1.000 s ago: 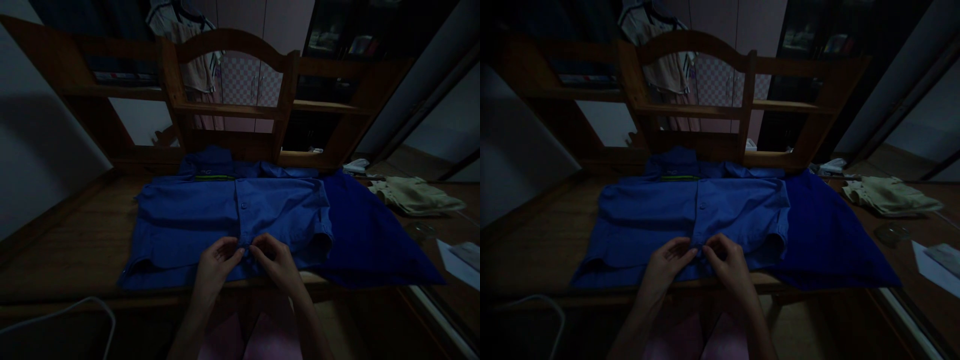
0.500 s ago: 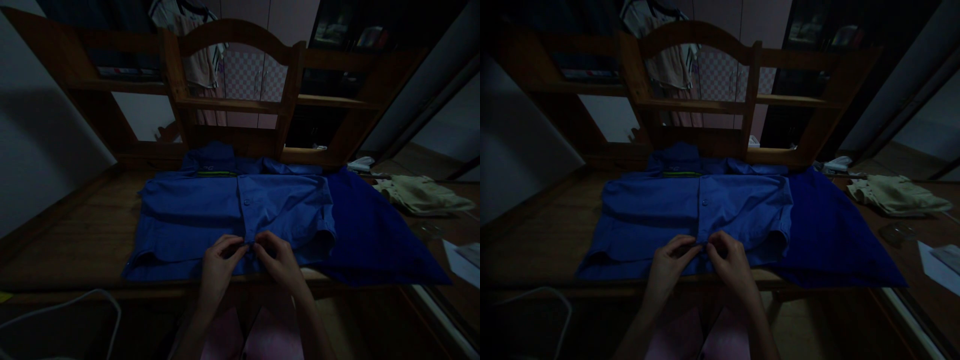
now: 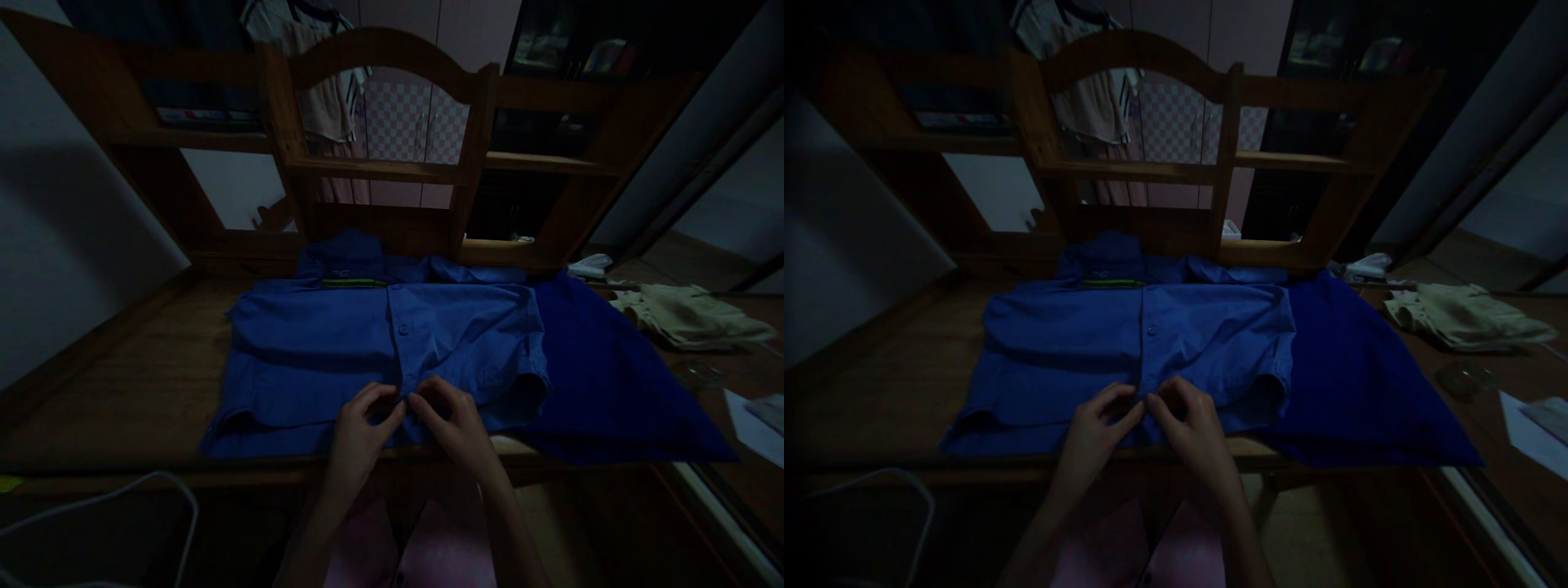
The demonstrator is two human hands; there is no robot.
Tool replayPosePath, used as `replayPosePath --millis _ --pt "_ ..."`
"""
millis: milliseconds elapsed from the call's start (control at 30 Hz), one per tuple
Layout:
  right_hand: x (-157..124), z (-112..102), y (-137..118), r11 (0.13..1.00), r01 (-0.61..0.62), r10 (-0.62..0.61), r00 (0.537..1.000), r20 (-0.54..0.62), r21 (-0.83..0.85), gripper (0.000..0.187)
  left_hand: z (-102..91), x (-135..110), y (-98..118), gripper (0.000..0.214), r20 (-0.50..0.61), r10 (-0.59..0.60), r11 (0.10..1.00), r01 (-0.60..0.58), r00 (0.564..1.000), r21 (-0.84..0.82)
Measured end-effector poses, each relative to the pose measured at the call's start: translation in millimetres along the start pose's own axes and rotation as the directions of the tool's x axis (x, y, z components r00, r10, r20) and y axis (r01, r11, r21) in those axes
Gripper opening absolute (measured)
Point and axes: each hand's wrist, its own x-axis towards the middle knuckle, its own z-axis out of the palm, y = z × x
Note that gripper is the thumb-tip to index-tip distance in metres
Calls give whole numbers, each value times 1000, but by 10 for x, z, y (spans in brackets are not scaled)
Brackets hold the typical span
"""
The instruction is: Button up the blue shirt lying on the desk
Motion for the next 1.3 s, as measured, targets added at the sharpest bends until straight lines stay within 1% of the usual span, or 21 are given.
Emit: replayPosePath --millis 100,200,267,367,500,733,900,1067,1200,1300 --pt "5 8 15 1000 -6 5 1000 -11 -24 21 -1 0 19 13 30 18 1000 -19 999 23" --pt "6 13 15 999 1 -1 1000 -15 -33 21 -8 4 57 15 69 11 1000 -13 998 23" --pt "3 15 2 999 3 -3 1000 -19 -43 20 -10 4 81 18 75 3 1000 -4 997 19" --pt "-3 15 -24 998 6 -6 1000 -12 -63 17 4 3 90 21 57 -8 999 6 998 36" --pt "-6 12 -44 997 15 -14 1000 9 -80 12 52 13 46 22 20 -22 998 21 1000 66" --pt "-20 40 -40 994 23 -23 1000 -3 -105 11 53 29 19 22 33 -24 998 22 999 66" --pt "-38 56 -28 995 39 -41 999 -12 -97 11 22 31 18 21 47 -31 993 26 998 114" --pt "-48 45 -25 994 52 -53 999 -7 -96 9 43 27 31 20 40 -43 990 37 998 137" --pt "-53 42 -24 993 74 -75 997 -13 -93 8 83 27 74 26 27 -46 986 41 999 163" --pt "-55 45 -12 992 87 -88 996 -7 -92 5 92 64 62 33 15 -69 976 65 997 206"
